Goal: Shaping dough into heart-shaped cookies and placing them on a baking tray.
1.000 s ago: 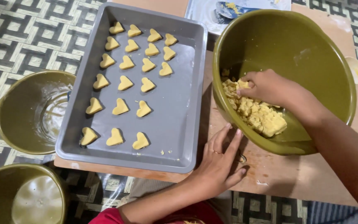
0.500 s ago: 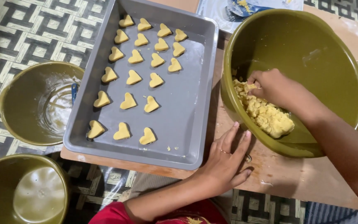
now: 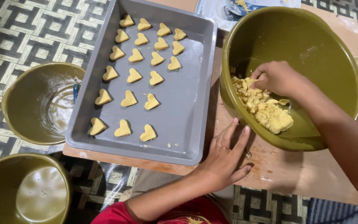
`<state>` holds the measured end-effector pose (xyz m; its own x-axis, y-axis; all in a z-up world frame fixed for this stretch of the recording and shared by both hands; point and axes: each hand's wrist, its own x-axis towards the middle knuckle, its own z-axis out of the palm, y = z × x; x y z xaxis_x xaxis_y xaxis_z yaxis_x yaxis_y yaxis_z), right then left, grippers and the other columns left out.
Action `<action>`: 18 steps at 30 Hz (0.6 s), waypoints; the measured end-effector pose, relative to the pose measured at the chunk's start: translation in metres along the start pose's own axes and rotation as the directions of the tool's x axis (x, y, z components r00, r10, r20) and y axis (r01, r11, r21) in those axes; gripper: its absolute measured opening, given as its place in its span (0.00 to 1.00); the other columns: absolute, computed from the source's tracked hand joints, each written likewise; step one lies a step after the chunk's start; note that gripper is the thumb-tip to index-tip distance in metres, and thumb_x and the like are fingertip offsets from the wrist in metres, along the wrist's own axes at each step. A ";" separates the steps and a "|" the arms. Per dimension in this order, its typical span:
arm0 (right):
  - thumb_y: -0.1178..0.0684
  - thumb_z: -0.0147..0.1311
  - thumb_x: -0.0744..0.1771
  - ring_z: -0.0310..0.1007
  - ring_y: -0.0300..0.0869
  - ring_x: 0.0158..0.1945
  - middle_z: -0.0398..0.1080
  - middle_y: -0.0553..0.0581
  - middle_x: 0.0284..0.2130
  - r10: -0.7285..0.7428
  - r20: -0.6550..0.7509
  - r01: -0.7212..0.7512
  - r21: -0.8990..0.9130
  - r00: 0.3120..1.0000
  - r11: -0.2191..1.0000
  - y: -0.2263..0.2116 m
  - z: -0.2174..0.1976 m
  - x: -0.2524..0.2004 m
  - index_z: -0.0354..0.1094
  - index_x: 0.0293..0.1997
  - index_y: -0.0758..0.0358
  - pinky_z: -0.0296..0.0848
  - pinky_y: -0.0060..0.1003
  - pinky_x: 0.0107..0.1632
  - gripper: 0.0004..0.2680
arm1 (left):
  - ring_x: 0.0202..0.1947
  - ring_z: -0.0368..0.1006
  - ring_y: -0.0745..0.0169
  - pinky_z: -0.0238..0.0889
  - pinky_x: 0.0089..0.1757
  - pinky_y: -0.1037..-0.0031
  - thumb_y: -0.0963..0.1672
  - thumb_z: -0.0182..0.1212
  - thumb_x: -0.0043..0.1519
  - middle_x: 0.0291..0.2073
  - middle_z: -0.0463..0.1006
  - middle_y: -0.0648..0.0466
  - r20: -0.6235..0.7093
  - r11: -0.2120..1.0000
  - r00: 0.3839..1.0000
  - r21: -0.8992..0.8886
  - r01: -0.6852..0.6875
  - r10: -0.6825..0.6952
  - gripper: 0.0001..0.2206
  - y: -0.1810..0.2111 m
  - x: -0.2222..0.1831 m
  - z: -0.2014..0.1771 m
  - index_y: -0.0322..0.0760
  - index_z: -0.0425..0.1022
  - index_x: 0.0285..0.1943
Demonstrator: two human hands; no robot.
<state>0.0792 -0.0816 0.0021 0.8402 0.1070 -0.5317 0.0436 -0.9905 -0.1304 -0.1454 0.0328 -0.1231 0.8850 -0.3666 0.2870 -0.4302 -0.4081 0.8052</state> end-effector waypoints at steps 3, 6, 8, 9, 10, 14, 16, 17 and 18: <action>0.54 0.61 0.68 0.67 0.43 0.33 0.77 0.56 0.39 0.028 -0.007 -0.028 0.031 1.000 0.999 -0.003 -0.003 -0.006 0.75 0.52 0.60 0.64 0.38 0.34 0.09 | 0.80 0.32 0.28 0.37 0.68 0.41 0.47 0.58 0.65 0.78 0.28 0.28 -0.018 1.000 1.000 -0.004 -0.005 0.005 0.42 0.000 -0.001 0.000 0.39 0.28 0.81; 0.53 0.60 0.68 0.66 0.43 0.31 0.78 0.56 0.39 0.009 0.001 -0.009 0.017 1.000 1.000 -0.001 -0.008 -0.008 0.76 0.53 0.59 0.64 0.38 0.33 0.09 | 0.79 0.34 0.28 0.40 0.67 0.40 0.47 0.59 0.65 0.78 0.29 0.28 -0.051 1.000 0.998 0.002 -0.024 0.024 0.43 -0.002 -0.002 0.003 0.39 0.29 0.82; 0.51 0.59 0.69 0.63 0.42 0.27 0.78 0.55 0.37 0.003 0.021 -0.002 -0.004 1.000 1.000 -0.002 -0.014 -0.013 0.76 0.54 0.57 0.61 0.37 0.30 0.09 | 0.79 0.36 0.27 0.42 0.66 0.39 0.47 0.60 0.65 0.79 0.30 0.29 -0.074 0.999 0.997 0.012 -0.034 0.035 0.43 -0.003 -0.002 0.006 0.39 0.29 0.82; 0.51 0.57 0.69 0.67 0.44 0.31 0.79 0.55 0.41 -0.002 0.046 0.001 0.023 0.999 1.000 -0.003 -0.017 -0.016 0.75 0.54 0.56 0.65 0.38 0.34 0.09 | 0.79 0.36 0.28 0.43 0.66 0.40 0.47 0.59 0.65 0.79 0.30 0.29 -0.086 0.999 0.995 0.008 -0.041 0.041 0.43 -0.004 -0.002 0.007 0.40 0.29 0.82; 0.51 0.55 0.70 0.72 0.45 0.35 0.79 0.54 0.44 -0.007 0.071 0.003 0.050 0.997 0.999 -0.003 -0.020 -0.020 0.75 0.54 0.56 0.69 0.39 0.39 0.09 | 0.80 0.36 0.28 0.44 0.66 0.41 0.47 0.59 0.65 0.79 0.31 0.29 -0.098 0.999 0.994 0.004 -0.046 0.046 0.44 -0.004 -0.003 0.008 0.41 0.28 0.82; 0.52 0.52 0.70 0.68 0.45 0.34 0.78 0.54 0.44 -0.031 0.107 0.021 0.097 0.994 0.995 -0.005 -0.026 -0.028 0.72 0.58 0.56 0.65 0.40 0.37 0.10 | 0.79 0.37 0.27 0.44 0.66 0.39 0.47 0.61 0.64 0.79 0.31 0.28 -0.109 0.999 0.993 0.001 -0.047 0.047 0.45 -0.003 -0.002 0.007 0.41 0.28 0.82; 0.45 0.47 0.69 0.75 0.43 0.59 0.75 0.48 0.58 -0.048 0.117 0.044 0.036 0.992 0.998 -0.008 -0.028 -0.032 0.70 0.64 0.45 0.69 0.42 0.57 0.15 | 0.79 0.35 0.28 0.38 0.68 0.41 0.47 0.59 0.64 0.78 0.28 0.29 -0.028 1.000 1.000 -0.018 -0.006 0.006 0.43 -0.001 -0.001 0.002 0.38 0.29 0.82; 0.45 0.47 0.69 0.75 0.43 0.59 0.75 0.48 0.58 -0.048 0.120 0.044 0.036 0.992 0.998 -0.007 -0.027 -0.032 0.70 0.64 0.45 0.69 0.42 0.57 0.15 | 0.79 0.35 0.28 0.38 0.68 0.41 0.47 0.59 0.64 0.78 0.28 0.29 -0.029 1.000 1.000 -0.019 -0.003 0.003 0.43 -0.002 0.000 0.004 0.38 0.29 0.82; 0.44 0.49 0.69 0.74 0.43 0.54 0.75 0.48 0.57 -0.041 0.103 0.039 0.020 0.994 0.999 -0.007 -0.026 -0.032 0.74 0.59 0.49 0.70 0.42 0.53 0.13 | 0.79 0.35 0.28 0.40 0.67 0.41 0.47 0.59 0.64 0.79 0.29 0.29 -0.041 1.000 0.999 -0.011 -0.005 0.005 0.43 -0.003 0.000 0.006 0.38 0.30 0.82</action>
<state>0.0661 -0.0801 0.0412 0.7772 0.1558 -0.6096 0.0657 -0.9836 -0.1677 -0.1451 0.0287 -0.1287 0.8895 -0.3338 0.3121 -0.4329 -0.3966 0.8095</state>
